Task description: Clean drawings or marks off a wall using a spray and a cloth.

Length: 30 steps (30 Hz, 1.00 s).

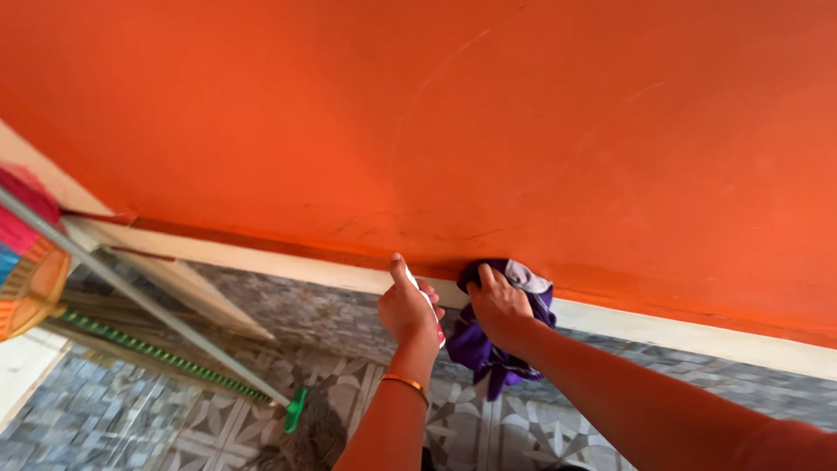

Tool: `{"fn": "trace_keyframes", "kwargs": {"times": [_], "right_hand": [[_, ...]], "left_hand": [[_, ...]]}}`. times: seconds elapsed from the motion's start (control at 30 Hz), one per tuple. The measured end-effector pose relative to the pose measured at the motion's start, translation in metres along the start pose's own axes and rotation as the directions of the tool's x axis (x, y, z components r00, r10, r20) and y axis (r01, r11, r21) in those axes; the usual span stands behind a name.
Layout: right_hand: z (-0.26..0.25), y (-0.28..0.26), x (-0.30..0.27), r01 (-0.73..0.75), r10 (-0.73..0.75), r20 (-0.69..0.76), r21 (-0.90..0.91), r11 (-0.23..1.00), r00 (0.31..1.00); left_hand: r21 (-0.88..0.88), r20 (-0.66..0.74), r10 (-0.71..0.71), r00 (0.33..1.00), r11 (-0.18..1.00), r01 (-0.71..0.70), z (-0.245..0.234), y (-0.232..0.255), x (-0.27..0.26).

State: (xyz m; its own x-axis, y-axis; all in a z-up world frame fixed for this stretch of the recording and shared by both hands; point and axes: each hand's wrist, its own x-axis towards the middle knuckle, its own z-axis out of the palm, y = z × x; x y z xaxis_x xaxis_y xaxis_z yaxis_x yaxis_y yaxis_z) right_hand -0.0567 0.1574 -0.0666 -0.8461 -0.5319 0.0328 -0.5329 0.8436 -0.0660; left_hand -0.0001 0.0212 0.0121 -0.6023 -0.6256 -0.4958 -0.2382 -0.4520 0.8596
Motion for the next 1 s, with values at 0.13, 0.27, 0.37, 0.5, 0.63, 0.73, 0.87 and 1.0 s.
{"fn": "trace_keyframes", "kwargs": {"times": [0.13, 0.27, 0.37, 0.5, 0.63, 0.73, 0.87, 1.0], "right_hand": [[-0.005, 0.039, -0.033, -0.047, 0.047, 0.002, -0.015, 0.999, 0.999], [-0.002, 0.081, -0.063, -0.063, 0.062, -0.061, -0.022, 0.998, 0.996], [0.001, 0.114, -0.088, -0.072, 0.069, -0.085, -0.025, 0.997, 0.994], [0.002, 0.156, -0.120, -0.091, 0.088, -0.112, -0.024, 0.996, 0.990], [0.001, 0.198, -0.151, -0.123, 0.120, -0.110, -0.025, 0.992, 0.987], [-0.004, 0.227, -0.173, -0.142, 0.137, -0.096, -0.043, 0.989, 0.986], [-0.011, 0.257, -0.198, -0.143, 0.138, -0.093, -0.048, 0.989, 0.986], [-0.021, 0.285, -0.222, -0.189, 0.188, -0.064, -0.015, 0.982, 0.980]], "left_hand": [[0.010, 0.028, -0.002, 1.000, 1.000, 0.002, 0.024, -0.003, -0.026], [0.022, 0.052, -0.004, 0.999, 1.000, 0.003, 0.046, -0.014, -0.049], [0.018, 0.059, -0.011, 0.998, 1.000, 0.010, 0.064, -0.033, -0.065], [0.002, 0.067, -0.030, 0.997, 1.000, 0.030, 0.089, -0.060, -0.090], [0.063, 0.060, -0.041, 0.997, 0.997, 0.038, 0.113, -0.079, -0.120], [0.056, 0.096, -0.052, 0.994, 0.997, 0.047, 0.131, -0.094, -0.137], [0.015, 0.101, -0.039, 0.994, 0.999, 0.037, 0.154, -0.110, -0.158], [0.060, 0.104, -0.045, 0.994, 0.997, 0.039, 0.176, -0.124, -0.179]]}}
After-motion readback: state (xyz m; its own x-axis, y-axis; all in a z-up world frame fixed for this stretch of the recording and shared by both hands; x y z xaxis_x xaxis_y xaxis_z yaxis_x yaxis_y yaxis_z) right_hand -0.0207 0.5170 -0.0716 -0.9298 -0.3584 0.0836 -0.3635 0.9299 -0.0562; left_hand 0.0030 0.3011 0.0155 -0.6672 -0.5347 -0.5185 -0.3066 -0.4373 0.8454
